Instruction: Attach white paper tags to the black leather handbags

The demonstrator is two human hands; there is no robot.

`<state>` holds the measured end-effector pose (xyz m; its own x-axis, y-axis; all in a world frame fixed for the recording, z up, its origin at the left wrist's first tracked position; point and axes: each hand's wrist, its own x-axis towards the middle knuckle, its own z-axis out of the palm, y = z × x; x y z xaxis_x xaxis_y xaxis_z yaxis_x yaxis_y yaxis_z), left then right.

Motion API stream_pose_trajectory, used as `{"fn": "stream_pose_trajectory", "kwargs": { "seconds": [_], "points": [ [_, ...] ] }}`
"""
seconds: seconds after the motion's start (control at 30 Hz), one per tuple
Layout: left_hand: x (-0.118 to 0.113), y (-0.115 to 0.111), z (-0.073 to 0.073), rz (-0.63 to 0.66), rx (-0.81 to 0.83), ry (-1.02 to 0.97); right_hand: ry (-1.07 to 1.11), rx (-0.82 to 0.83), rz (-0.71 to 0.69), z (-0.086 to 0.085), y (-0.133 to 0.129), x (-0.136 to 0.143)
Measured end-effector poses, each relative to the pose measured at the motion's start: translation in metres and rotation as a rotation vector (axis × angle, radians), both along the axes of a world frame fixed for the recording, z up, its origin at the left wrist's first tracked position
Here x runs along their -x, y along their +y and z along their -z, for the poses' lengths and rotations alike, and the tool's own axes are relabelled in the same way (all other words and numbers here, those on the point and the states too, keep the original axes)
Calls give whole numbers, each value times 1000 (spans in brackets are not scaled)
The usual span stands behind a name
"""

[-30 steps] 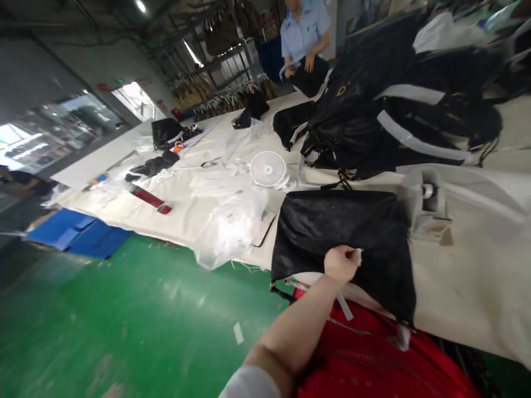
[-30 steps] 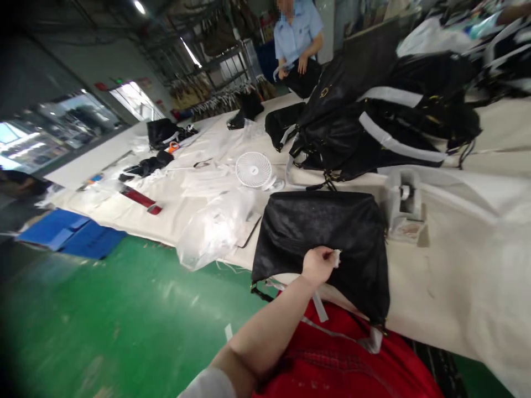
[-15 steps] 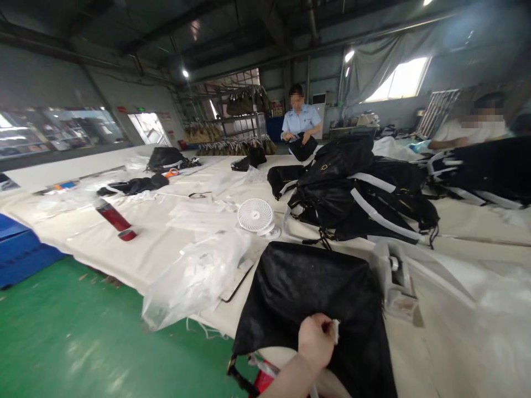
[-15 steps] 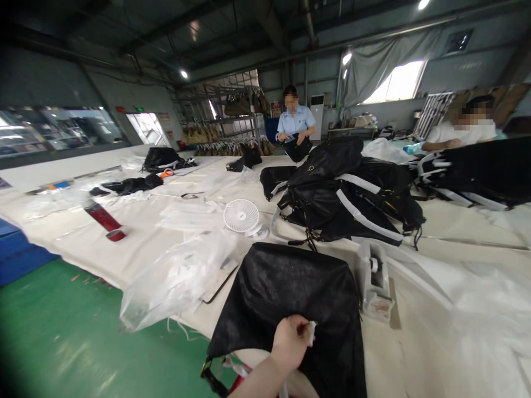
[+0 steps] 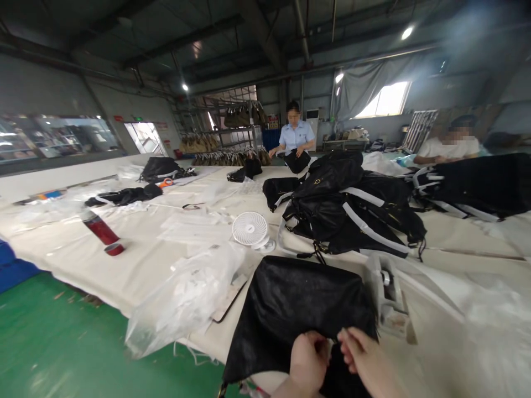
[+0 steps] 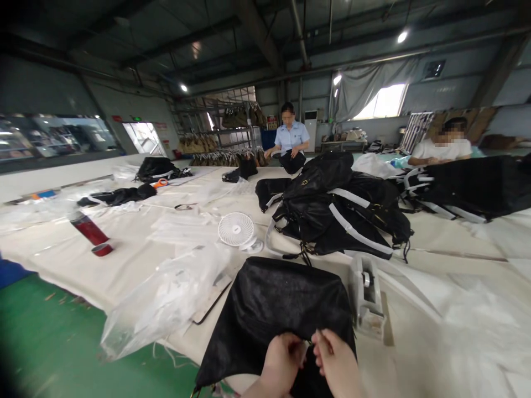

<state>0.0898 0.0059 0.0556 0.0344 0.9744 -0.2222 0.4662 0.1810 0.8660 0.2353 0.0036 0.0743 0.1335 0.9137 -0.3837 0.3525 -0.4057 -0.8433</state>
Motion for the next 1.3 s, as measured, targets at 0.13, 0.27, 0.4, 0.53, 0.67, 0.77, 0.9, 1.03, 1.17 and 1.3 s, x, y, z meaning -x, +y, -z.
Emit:
{"fn": "stream_pose_trajectory", "kwargs": {
  "seconds": [0.13, 0.27, 0.4, 0.53, 0.67, 0.77, 0.9, 1.03, 1.17, 1.3],
  "points": [
    [7, 4, -12, 68, -4, 113, 184, 159, -18, 31, 1, 14],
    [9, 8, -19, 115, 33, 172, 287, 151, -13, 40, -2, 17],
    [7, 8, -19, 118, 15, 191, 280, 121, 23, 35, -2, 20],
    [6, 6, -16, 72, 32, 146, 300, 133, 33, 30, -2, 21],
    [4, 6, -16, 22, 63, 125, 310, 146, 58, 24, -5, 20],
    [3, 4, -17, -1, 57, 109, 319, 134, 64, 20, -7, 19],
    [-2, 0, -21, -1, 33, 206, 306, 131, 69, 22, -6, 18],
    [-6, -7, -18, 150, -161, 542, 282, 146, 73, 31, -4, 18],
    [-5, -13, -5, 449, -423, 821, 262, 154, 89, 39, -2, 19],
    [-4, -17, 10, 534, -637, 950, 328, 178, 115, 38, 1, 16]
  ]
}}
